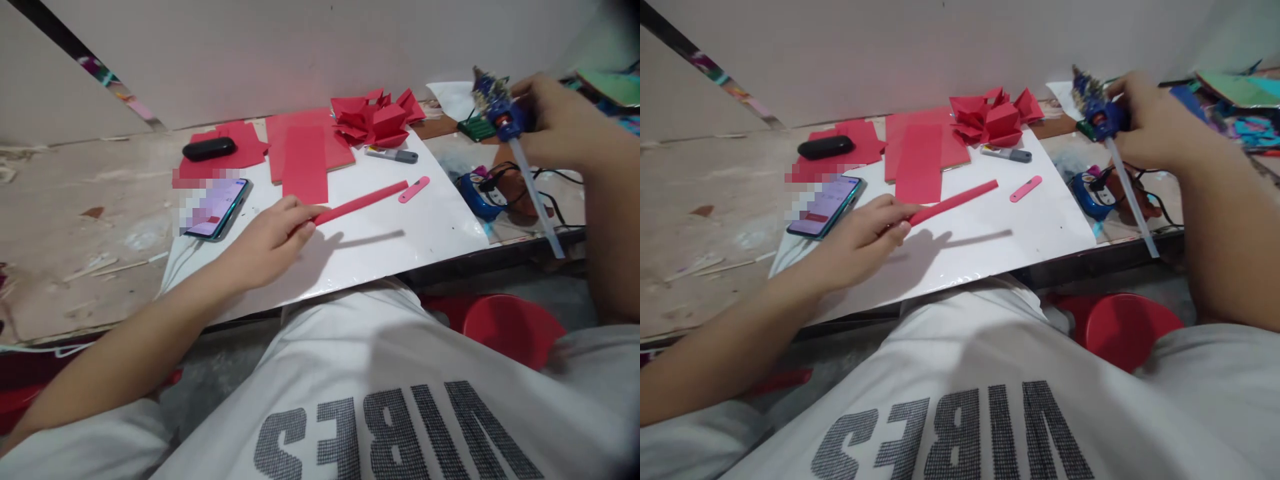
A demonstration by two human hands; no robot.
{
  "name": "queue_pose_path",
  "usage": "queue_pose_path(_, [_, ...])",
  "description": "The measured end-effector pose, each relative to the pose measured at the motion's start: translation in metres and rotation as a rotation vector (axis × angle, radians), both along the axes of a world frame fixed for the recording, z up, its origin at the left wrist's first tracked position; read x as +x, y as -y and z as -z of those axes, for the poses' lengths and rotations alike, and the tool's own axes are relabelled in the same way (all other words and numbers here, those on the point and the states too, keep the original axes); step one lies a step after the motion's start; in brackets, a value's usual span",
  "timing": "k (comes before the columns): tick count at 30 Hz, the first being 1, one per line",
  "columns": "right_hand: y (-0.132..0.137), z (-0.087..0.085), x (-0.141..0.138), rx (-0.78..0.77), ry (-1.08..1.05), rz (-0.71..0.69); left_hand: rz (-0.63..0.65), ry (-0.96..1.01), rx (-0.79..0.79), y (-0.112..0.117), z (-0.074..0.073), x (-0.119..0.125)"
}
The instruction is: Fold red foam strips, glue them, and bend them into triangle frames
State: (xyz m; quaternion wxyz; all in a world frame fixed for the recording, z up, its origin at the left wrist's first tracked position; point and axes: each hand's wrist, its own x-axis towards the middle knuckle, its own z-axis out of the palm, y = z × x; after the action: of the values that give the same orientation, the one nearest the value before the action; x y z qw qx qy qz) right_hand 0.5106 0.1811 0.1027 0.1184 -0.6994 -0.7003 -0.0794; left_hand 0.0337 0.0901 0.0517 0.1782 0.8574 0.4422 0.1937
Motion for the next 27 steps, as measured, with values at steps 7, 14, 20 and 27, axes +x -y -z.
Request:
queue_pose_path(7, [-0.020, 0.038, -0.043, -0.199, 0.305, -0.108, 0.080, -0.259, 0.222, 0.034, 0.047, -0.016])
queue_pose_path(14, [-0.022, 0.053, -0.042, -0.320, 0.314, -0.037, 0.098, -0.080, 0.256, 0.057, 0.054, -0.012])
queue_pose_path(20, [-0.023, 0.044, -0.045, -0.367, 0.374, 0.082, 0.096, -0.072, 0.271, 0.059, 0.052, -0.008])
queue_pose_path(27, [0.072, 0.041, -0.101, 0.172, 0.191, -0.614, 0.064, -0.113, 0.386, 0.063, 0.053, -0.002])
